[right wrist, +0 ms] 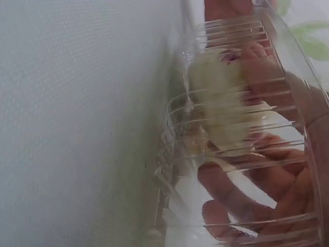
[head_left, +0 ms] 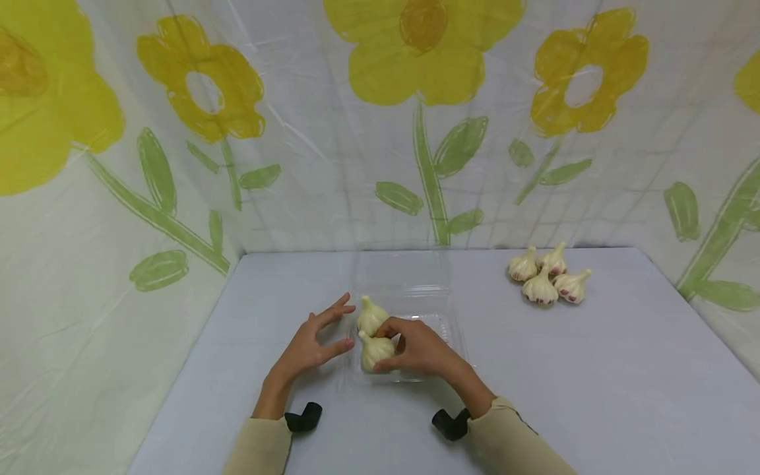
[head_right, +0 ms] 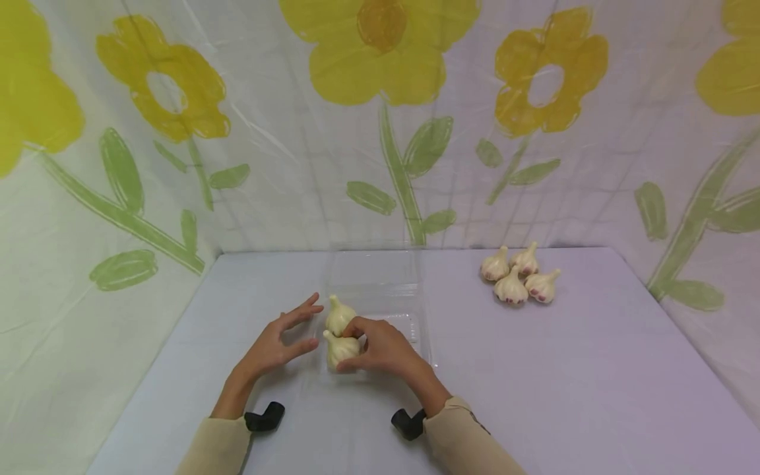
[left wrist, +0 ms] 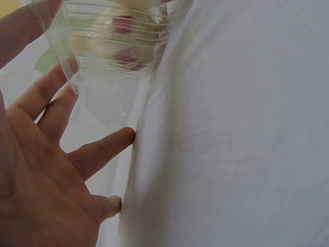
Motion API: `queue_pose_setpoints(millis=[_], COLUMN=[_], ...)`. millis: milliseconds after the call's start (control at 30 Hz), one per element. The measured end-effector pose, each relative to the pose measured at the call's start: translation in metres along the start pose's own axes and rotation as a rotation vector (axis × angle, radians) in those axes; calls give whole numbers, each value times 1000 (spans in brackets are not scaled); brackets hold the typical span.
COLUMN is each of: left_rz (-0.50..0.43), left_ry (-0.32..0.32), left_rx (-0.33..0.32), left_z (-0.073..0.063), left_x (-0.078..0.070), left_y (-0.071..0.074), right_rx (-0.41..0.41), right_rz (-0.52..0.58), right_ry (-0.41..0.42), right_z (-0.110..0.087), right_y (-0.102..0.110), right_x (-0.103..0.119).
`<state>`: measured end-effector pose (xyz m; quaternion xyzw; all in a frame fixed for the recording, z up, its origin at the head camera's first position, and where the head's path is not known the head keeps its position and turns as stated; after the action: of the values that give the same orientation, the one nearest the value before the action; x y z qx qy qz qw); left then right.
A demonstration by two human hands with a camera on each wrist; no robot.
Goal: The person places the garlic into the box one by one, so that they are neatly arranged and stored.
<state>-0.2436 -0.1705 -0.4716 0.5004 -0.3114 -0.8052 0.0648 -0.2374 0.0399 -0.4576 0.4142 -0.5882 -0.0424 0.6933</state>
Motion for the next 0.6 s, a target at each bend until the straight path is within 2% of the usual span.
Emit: queue_pose_setpoints(millis=[400, 600], left_rz=[-4, -4], left_ry=[-7, -14], left_rx=[2, 1], left_z=[0, 0], left_x=[2, 2], left_y=[-1, -1], right_rx=[29, 61], right_rz=[39, 48], right_ry=[3, 46], right_z=[3, 0], right_y=[-4, 2], right_x=[-2, 1])
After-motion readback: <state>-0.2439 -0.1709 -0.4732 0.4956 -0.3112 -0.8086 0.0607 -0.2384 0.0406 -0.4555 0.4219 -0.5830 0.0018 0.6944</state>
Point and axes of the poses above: each hand's wrist, its own z-axis towards the middle knuckle, its own y-axis out of the back of the hand, x = y × z, the point moved 6 cm from there along z, towards the middle knuckle, and after that the axes turned 6 degrees about -y, right-handed, at the moved point
